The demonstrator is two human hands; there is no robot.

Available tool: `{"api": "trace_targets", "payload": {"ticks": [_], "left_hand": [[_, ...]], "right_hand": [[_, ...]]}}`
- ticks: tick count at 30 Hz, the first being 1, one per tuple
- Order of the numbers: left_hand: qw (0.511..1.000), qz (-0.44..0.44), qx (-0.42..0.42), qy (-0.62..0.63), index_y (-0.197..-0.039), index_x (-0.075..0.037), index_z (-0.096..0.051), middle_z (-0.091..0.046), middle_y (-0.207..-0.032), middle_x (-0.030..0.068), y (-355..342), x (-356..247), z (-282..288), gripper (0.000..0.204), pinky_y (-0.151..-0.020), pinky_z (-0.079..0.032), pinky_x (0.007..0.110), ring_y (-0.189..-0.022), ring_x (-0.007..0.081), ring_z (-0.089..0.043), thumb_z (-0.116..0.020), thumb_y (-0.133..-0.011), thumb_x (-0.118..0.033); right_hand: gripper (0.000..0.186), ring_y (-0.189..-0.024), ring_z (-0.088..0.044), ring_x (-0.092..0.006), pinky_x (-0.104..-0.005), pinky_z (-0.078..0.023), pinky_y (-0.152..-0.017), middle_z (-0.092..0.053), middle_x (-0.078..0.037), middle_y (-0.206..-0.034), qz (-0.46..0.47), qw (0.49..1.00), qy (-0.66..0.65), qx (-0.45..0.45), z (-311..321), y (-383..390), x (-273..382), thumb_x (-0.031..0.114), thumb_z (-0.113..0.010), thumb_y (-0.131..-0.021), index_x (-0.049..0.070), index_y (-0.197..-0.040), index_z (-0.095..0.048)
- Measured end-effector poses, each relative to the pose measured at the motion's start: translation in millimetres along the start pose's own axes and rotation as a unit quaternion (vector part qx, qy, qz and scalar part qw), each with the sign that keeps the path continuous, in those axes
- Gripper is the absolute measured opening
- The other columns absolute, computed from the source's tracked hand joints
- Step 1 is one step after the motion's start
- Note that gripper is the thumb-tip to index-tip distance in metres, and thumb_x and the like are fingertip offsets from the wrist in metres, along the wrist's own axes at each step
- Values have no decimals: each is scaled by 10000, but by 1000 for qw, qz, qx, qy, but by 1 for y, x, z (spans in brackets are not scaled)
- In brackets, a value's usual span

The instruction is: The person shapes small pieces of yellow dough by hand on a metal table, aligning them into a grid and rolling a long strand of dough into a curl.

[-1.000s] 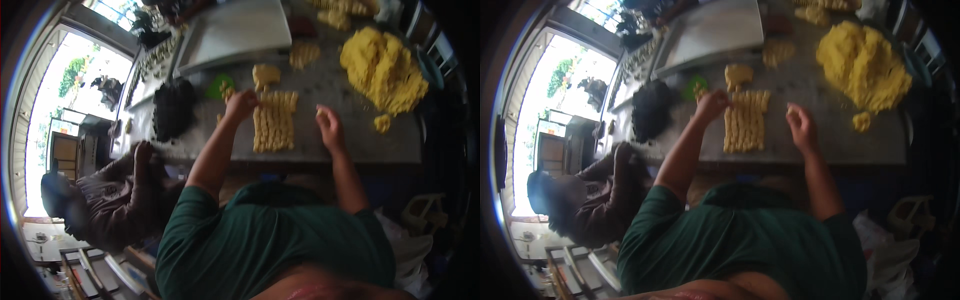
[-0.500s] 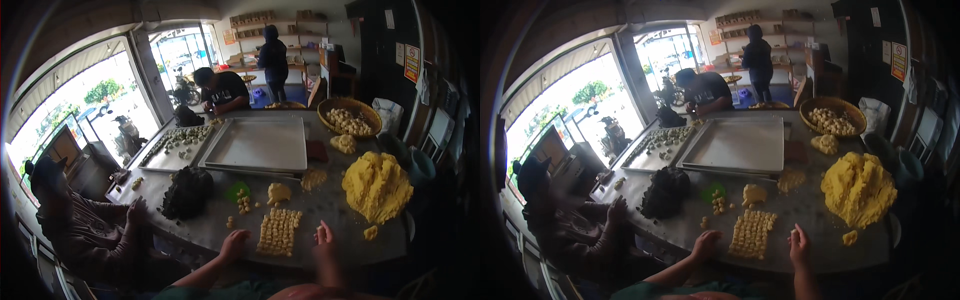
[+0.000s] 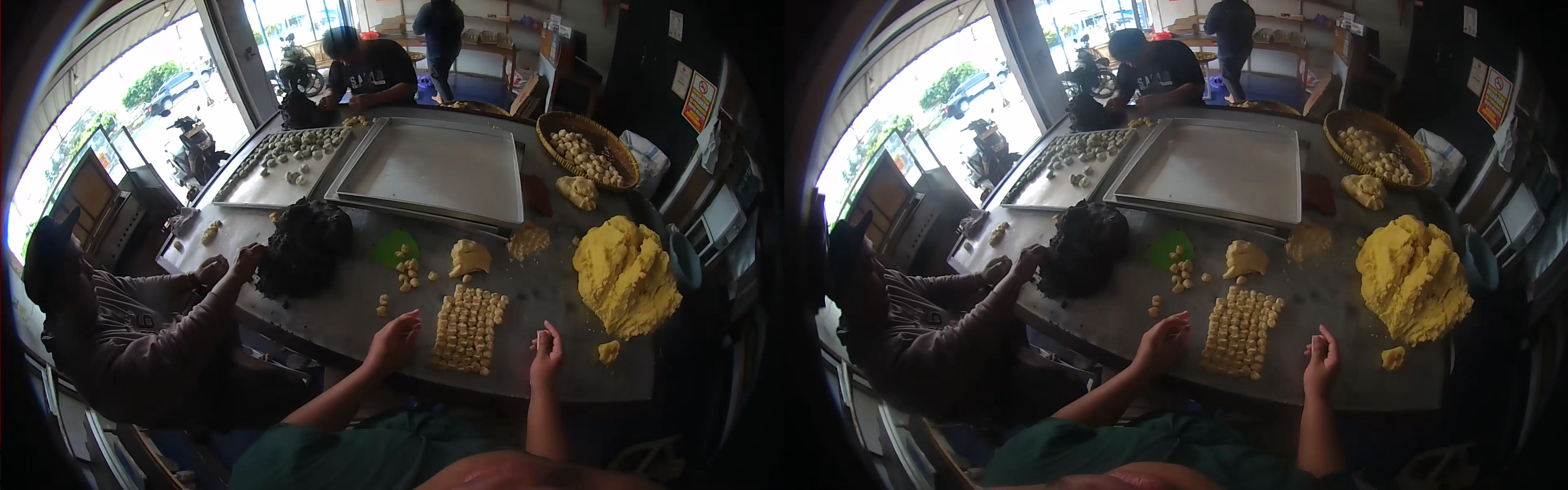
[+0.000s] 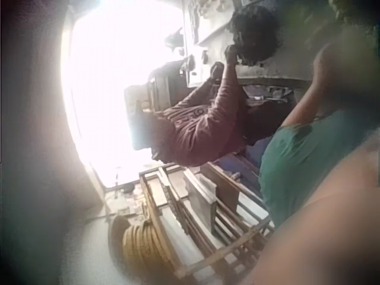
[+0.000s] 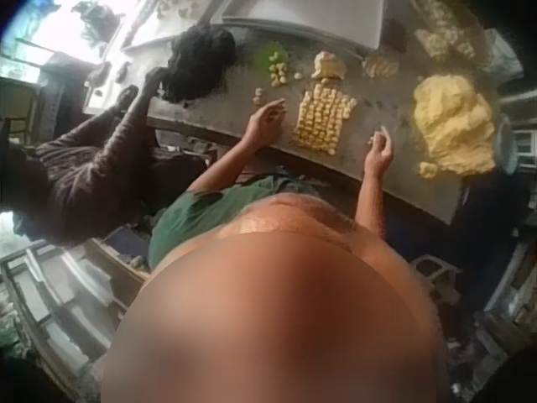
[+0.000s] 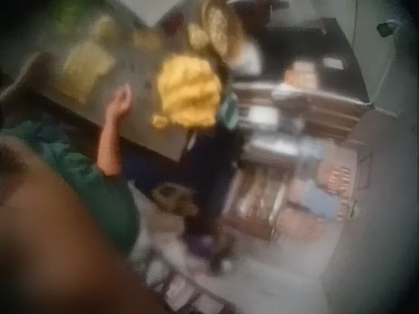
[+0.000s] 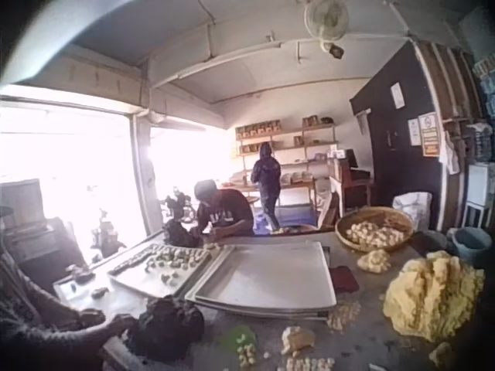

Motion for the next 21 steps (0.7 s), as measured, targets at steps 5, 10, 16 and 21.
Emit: {"api": "trace_targets", "payload": {"ticks": [5, 10, 16, 21], "left_hand": [[992, 2, 82, -99, -1217, -9, -661, -727, -1213, 124, 2, -16, 0, 249, -907, -575, 306, -1028, 181, -727, -648, -969, 6], [997, 5, 29, -76, -1296, -1, -631, -714, -1240, 114, -9, 15, 3, 298, -944, -560, 308, -1108, 180, -700, -561, -1012, 59], [996, -18, -37, -84, -1213, -65, -654, -681, -1269, 134, -22, -7, 0, 240, -953, -530, 363, -1139, 233, -673, -659, -976, -22], [875, -198, -10, -441, -1151, -123, -704, -701, -1228, 89, -56, -32, -18, 221, -1128, -346, 473, -1247, 307, -603, -687, -948, -209]], "right_hand": [[345, -896, -614, -122, -269, -515, -827, -647, -36, -1031, -73, 996, -48, -11, 11, 2, 3, 211, -618, -1058, 39, -1357, -634], [330, -913, -627, -144, -313, -516, -867, -700, -57, -1090, -90, 995, -12, 31, -2, -3, -11, 250, -677, -1029, 25, -1267, -630], [270, -837, -590, -88, -249, -490, -786, -695, -24, -984, -11, 998, 37, 52, -1, 1, 8, 263, -620, -1064, 41, -1197, -696], [253, -908, -660, -132, -286, -516, -838, -724, -56, -1037, -44, 997, 23, 54, 0, -5, 7, 249, -680, -1026, 47, -1174, -717]]}}
Point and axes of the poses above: each hand's wrist, its own y-axis away from the middle knuckle, its own z-axis out of the back of the hand, x = y × z, the point moved 2 cm from there along -y, towards the middle knuckle
